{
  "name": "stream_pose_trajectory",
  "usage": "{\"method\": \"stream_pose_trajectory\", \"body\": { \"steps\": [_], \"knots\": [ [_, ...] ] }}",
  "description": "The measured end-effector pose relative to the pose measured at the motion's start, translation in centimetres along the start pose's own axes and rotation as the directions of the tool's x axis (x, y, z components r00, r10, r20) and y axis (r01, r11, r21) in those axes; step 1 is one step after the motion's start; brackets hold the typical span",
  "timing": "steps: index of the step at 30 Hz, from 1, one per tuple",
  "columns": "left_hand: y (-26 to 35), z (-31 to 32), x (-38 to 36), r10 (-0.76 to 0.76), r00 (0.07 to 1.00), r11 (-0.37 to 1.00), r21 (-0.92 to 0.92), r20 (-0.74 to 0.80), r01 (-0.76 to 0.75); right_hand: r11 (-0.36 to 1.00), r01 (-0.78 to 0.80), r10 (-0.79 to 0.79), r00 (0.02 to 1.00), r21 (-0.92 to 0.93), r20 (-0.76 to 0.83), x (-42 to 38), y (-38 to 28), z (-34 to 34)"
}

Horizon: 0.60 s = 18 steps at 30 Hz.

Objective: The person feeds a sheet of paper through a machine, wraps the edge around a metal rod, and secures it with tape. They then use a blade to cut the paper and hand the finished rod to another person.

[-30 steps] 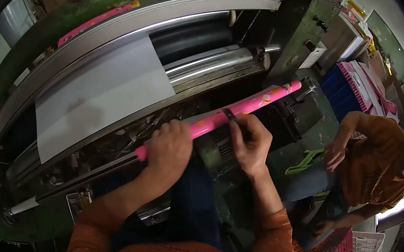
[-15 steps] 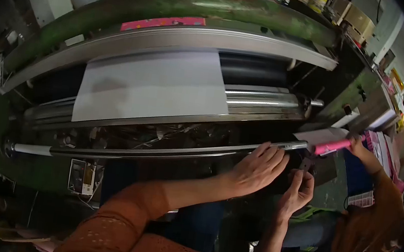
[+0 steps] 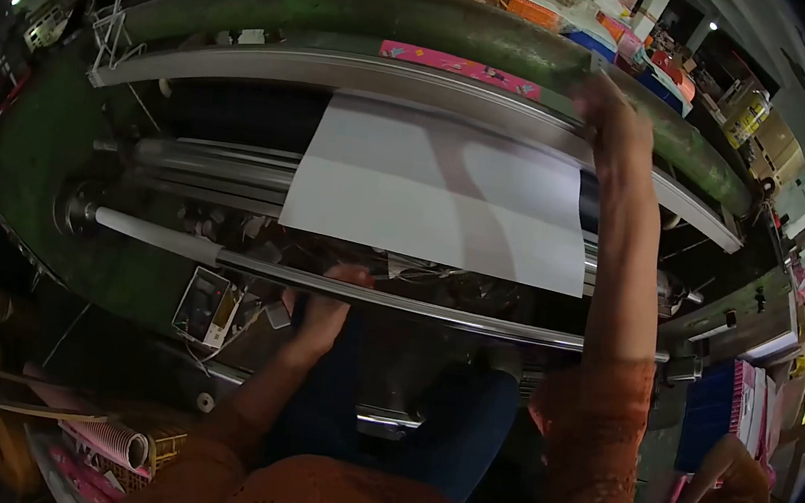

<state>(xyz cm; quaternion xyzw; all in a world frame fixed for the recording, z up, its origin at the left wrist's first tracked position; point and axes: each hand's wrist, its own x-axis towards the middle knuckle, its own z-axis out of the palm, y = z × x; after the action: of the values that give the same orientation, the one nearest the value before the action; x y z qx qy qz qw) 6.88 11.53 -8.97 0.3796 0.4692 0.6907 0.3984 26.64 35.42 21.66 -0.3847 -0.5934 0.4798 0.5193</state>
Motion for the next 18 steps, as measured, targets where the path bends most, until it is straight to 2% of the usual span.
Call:
{"method": "stream_pose_trajectory", "body": {
  "steps": [1,2,3,4,5,6,7,8,9,10,11,12,13,14,15,17,18],
  "knots": [
    [0.4,-0.1,0.7,-0.086,0.996,0.978,-0.194,-0.031,0.078,0.995,-0.031,0.018,0.992,0.096,0.127,-2.7,0.8,-0.7],
    [1.8,0.4,1.1,-0.122,0.985,0.978,-0.183,-0.122,0.099,0.992,-0.104,0.092,0.983,0.067,0.160,-8.3,1.3,0.2],
    [2.3,0.0,1.5,-0.127,0.984,0.976,-0.191,-0.125,0.102,0.954,-0.228,0.290,0.861,-0.194,0.418,-12.5,3.0,-0.9],
    [2.5,-0.4,1.8,-0.143,0.984,0.956,-0.272,-0.110,0.109,0.863,-0.308,0.502,0.616,-0.401,0.607,-16.6,4.0,-0.6],
    [2.8,-0.7,2.1,-0.160,0.983,0.930,-0.349,-0.090,0.119,0.759,-0.408,0.648,0.396,-0.507,0.651,-20.1,7.0,-0.4],
    [3.3,-0.7,2.3,-0.113,0.991,0.935,-0.344,-0.071,0.082,0.729,-0.499,0.676,0.425,-0.468,0.601,-23.2,11.2,-1.4],
    [2.3,-1.6,2.5,-0.118,0.991,0.934,-0.346,-0.067,0.088,0.691,-0.634,0.718,0.550,-0.346,0.427,-24.7,13.4,-2.2],
    [0.5,-3.1,2.6,-0.158,0.983,0.932,-0.343,-0.091,0.118,0.671,-0.741,0.714,0.651,0.012,0.259,-24.7,16.9,-4.5],
    [-0.6,-3.8,2.4,-0.200,0.973,0.929,-0.339,-0.113,0.151,0.724,-0.674,0.658,0.739,0.146,0.143,-23.6,18.4,-6.6],
    [1.3,-1.6,1.9,-0.131,0.950,0.924,-0.382,-0.284,0.014,0.717,-0.510,0.615,0.784,0.475,-0.086,-22.8,19.4,-7.0],
    [1.7,-1.4,1.3,-0.135,0.952,0.924,-0.383,-0.274,0.021,0.668,-0.437,0.612,0.783,0.602,-0.109,-21.7,22.5,-10.4],
    [1.9,-1.5,0.6,-0.165,0.944,0.931,-0.361,-0.284,0.054,0.692,-0.304,0.542,0.818,0.655,-0.193,-21.1,22.5,-10.5],
    [2.1,-1.8,0.1,-0.192,0.936,0.937,-0.340,-0.296,0.084,0.721,-0.256,0.496,0.840,0.644,-0.221,-21.3,23.9,-11.3],
    [1.7,-2.4,-0.3,-0.145,0.966,0.948,-0.311,-0.214,0.074,0.748,-0.210,0.448,0.860,0.629,-0.246,-21.2,25.2,-12.3],
    [1.7,-2.9,-0.8,-0.146,0.967,0.947,-0.314,-0.210,0.075,0.783,-0.221,0.390,0.903,0.582,-0.182,-22.0,23.1,-11.3],
    [1.5,-3.3,-1.6,-0.108,0.986,0.960,-0.270,-0.124,0.071,0.798,-0.221,0.388,0.900,0.560,-0.198,-22.8,23.7,-11.8],
    [2.2,-2.9,-2.0,-0.110,0.981,0.968,-0.239,-0.157,0.070,0.820,-0.215,0.361,0.914,0.531,-0.188,-23.3,23.4,-11.9]
  ]
}}
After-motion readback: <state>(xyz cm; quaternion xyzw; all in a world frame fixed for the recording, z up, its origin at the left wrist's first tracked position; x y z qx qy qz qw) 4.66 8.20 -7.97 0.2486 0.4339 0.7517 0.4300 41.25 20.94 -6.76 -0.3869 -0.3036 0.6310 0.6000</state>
